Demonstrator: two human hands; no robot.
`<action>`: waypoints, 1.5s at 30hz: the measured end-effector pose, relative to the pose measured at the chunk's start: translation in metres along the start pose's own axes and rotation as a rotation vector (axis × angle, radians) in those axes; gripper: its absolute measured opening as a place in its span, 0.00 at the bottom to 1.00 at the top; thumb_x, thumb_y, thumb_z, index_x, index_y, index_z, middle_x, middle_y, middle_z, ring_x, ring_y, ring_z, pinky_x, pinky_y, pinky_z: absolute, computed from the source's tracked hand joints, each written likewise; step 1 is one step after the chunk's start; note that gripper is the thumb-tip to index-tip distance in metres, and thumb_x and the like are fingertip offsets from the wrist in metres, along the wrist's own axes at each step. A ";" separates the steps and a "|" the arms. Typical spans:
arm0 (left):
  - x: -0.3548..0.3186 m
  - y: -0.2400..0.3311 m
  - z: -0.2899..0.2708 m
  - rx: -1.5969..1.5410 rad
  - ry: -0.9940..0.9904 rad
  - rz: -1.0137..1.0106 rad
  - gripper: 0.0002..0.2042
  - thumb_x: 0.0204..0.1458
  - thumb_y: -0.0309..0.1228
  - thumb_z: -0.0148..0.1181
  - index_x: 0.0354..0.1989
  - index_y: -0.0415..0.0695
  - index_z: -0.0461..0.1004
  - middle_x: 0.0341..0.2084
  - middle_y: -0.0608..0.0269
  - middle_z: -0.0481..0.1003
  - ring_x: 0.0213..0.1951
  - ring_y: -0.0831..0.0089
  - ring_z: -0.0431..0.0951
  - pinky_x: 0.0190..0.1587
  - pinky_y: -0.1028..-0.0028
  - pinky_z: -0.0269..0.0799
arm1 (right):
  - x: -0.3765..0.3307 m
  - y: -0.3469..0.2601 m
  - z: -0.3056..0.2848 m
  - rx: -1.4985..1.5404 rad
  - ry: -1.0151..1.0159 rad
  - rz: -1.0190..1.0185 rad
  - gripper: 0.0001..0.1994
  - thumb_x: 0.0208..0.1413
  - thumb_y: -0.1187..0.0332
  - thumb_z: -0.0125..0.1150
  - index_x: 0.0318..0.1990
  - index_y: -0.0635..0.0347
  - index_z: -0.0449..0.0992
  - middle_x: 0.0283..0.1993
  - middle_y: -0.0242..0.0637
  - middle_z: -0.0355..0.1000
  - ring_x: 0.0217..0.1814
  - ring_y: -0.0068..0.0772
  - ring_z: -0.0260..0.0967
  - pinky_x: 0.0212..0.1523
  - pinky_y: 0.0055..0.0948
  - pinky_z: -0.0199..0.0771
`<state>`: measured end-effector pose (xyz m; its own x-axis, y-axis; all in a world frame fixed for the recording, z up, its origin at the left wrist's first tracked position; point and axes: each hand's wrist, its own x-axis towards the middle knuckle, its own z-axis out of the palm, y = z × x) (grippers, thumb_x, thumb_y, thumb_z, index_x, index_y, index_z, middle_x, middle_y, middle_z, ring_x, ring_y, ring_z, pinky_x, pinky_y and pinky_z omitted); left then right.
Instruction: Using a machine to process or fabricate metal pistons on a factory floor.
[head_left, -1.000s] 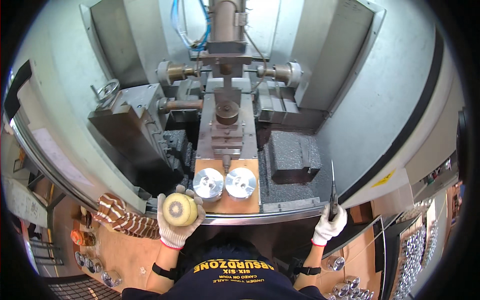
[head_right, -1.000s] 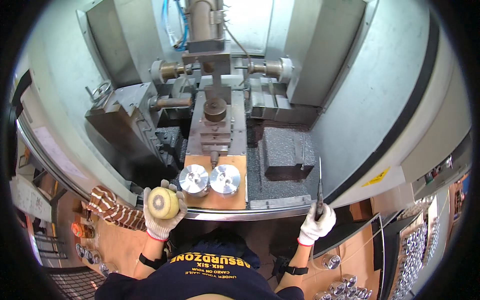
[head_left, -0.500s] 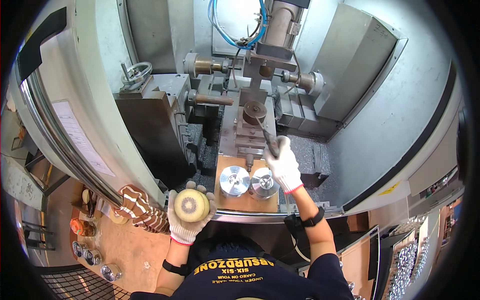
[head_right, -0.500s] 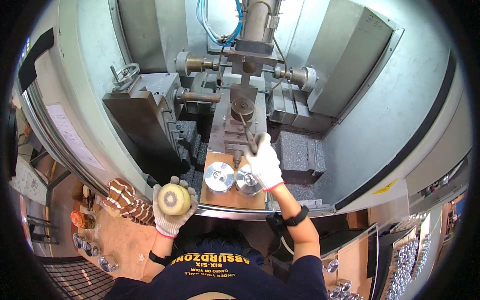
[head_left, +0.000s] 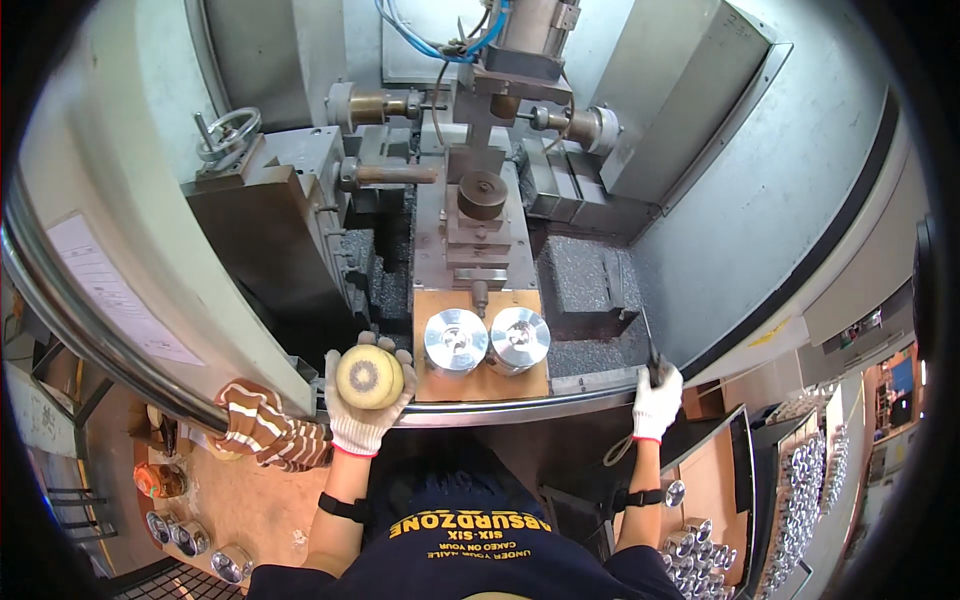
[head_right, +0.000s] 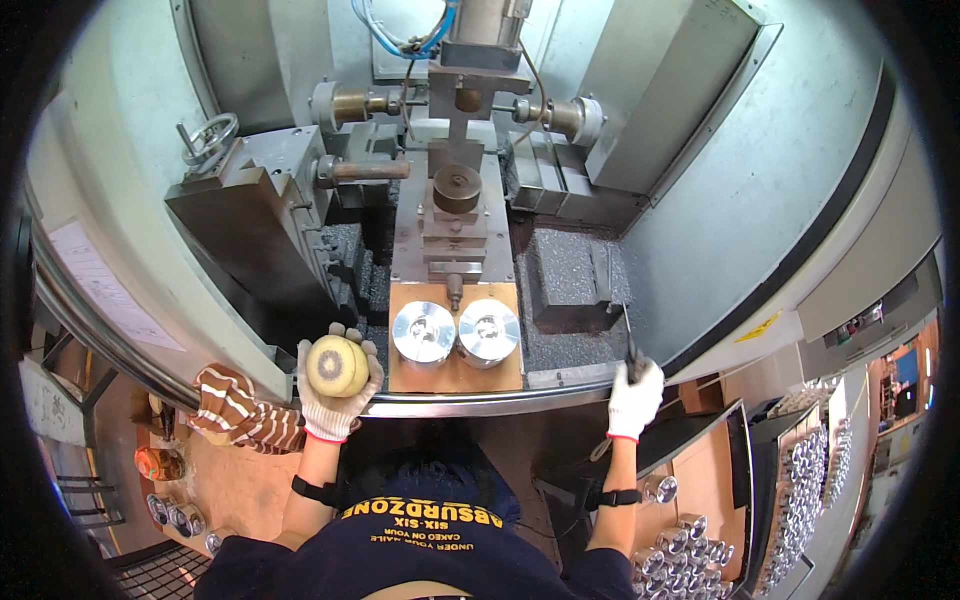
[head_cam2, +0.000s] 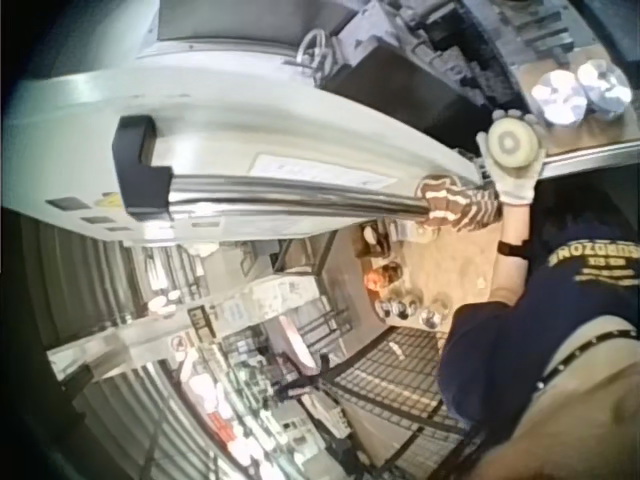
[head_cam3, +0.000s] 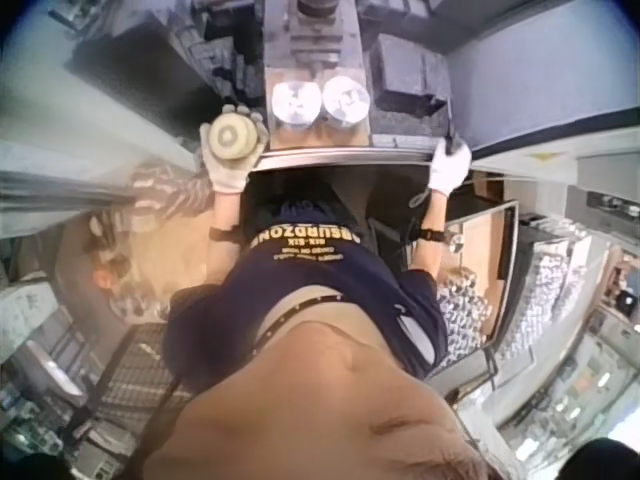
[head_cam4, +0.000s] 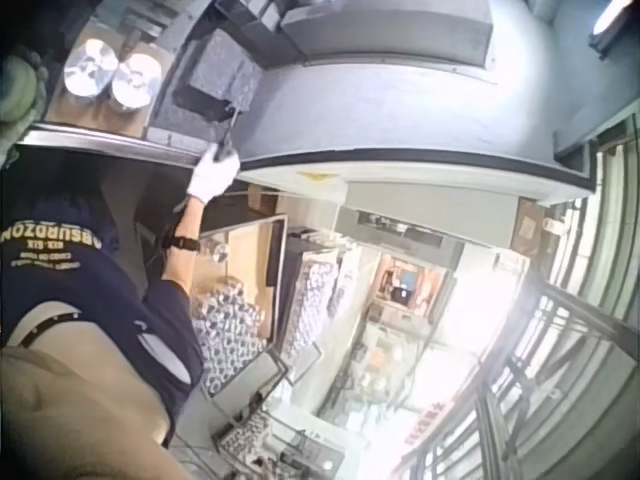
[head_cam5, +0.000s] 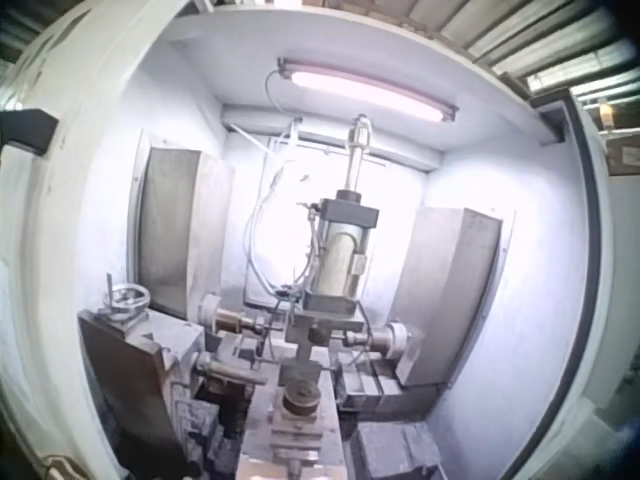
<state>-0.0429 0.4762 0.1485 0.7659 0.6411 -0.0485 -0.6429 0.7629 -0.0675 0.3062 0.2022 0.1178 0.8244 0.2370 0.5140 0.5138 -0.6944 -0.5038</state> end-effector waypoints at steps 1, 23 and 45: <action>0.001 0.000 -0.002 -0.003 0.004 -0.004 0.23 0.58 0.52 0.51 0.51 0.46 0.73 0.47 0.54 0.74 0.53 0.54 0.72 0.56 0.54 0.68 | -0.007 0.008 -0.010 -0.302 0.014 0.067 0.23 0.48 0.57 0.68 0.46 0.65 0.73 0.42 0.47 0.73 0.46 0.51 0.72 0.50 0.44 0.71; 0.007 0.002 -0.022 -0.025 0.018 0.102 0.28 0.58 0.58 0.49 0.53 0.47 0.70 0.50 0.49 0.73 0.54 0.45 0.71 0.56 0.46 0.66 | 0.041 -0.204 0.055 0.142 -1.065 -0.385 0.43 0.30 0.47 0.73 0.56 0.60 0.69 0.46 0.55 0.70 0.51 0.53 0.70 0.52 0.41 0.73; 0.009 0.004 -0.022 -0.044 0.025 0.169 0.29 0.55 0.59 0.52 0.53 0.46 0.72 0.50 0.48 0.73 0.53 0.44 0.70 0.57 0.45 0.66 | 0.183 -0.350 0.167 0.130 -0.667 -0.649 0.42 0.34 0.45 0.71 0.58 0.57 0.68 0.51 0.56 0.70 0.51 0.53 0.73 0.52 0.41 0.74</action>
<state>-0.0382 0.4830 0.1256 0.6471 0.7574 -0.0876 -0.7621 0.6396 -0.1000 0.3170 0.6026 0.2723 0.3130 0.9196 0.2373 0.9099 -0.2187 -0.3524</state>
